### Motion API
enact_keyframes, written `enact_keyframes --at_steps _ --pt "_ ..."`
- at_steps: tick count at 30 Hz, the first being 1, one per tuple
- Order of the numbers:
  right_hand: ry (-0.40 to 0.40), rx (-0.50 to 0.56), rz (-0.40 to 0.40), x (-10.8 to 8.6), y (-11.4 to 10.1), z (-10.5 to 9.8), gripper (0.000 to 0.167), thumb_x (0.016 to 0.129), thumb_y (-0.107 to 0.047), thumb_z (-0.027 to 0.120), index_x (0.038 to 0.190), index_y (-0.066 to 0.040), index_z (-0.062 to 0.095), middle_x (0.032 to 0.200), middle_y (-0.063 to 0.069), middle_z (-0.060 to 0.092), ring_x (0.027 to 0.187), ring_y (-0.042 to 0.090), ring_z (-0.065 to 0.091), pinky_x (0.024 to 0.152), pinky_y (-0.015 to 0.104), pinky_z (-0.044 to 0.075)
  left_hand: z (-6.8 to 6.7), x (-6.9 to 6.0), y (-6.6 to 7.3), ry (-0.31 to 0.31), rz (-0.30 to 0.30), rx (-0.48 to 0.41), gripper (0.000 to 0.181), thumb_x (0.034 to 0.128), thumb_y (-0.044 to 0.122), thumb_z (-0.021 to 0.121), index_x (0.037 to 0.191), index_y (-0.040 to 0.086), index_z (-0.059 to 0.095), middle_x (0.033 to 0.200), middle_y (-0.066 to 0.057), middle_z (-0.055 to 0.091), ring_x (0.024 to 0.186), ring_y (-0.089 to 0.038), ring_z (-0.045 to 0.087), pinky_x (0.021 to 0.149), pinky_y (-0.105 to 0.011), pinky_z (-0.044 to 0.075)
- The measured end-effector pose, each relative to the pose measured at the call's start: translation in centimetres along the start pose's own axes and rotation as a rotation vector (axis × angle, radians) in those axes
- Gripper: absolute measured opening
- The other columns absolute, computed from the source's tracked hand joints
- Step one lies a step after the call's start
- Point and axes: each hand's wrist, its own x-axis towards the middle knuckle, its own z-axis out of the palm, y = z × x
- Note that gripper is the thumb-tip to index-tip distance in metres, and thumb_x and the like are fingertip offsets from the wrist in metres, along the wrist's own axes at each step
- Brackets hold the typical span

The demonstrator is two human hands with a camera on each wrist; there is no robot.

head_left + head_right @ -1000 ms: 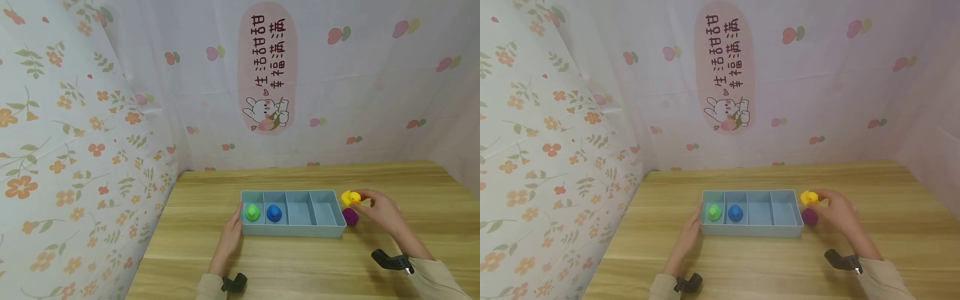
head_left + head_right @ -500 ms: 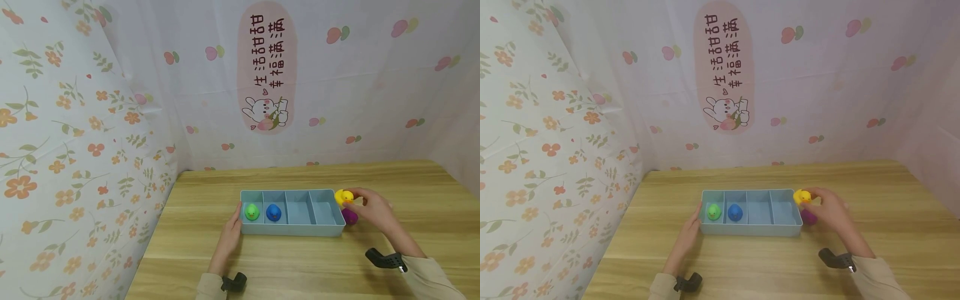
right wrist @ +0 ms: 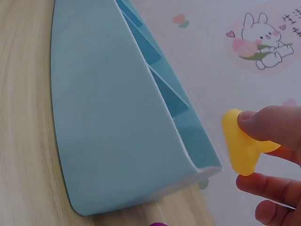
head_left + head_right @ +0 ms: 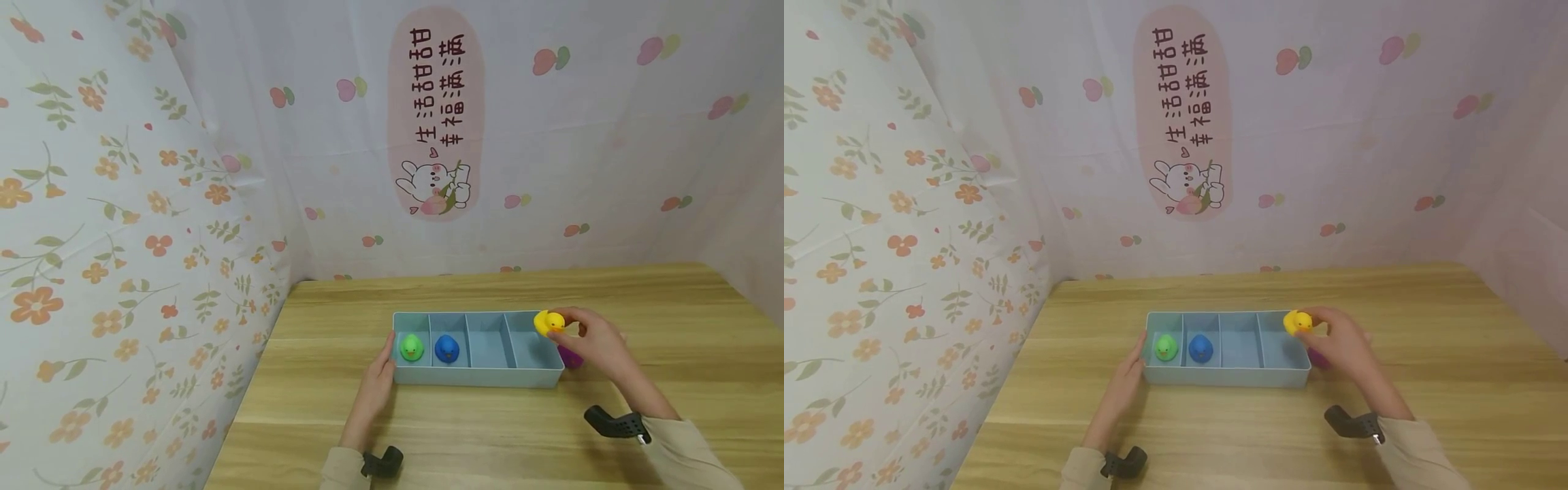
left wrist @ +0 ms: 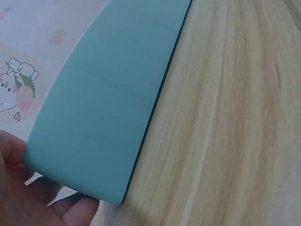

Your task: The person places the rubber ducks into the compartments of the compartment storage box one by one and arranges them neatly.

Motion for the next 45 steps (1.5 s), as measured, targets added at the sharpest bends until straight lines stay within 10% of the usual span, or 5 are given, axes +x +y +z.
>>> enact_keyframes --at_steps 45 --pt "-0.050 0.026 -0.099 1.1 -2.7 2.7 0.039 0.081 -0.024 0.075 0.114 -0.006 0.065 0.100 0.012 0.066 0.083 0.030 0.053 0.065 0.038 0.021 0.0 0.1 -0.4 -0.003 -0.001 0.008 0.052 0.1002 0.011 0.033 0.151 0.017 0.028 0.156 -0.008 0.028 0.141 -0.032 0.029 0.116 -0.050 0.024"
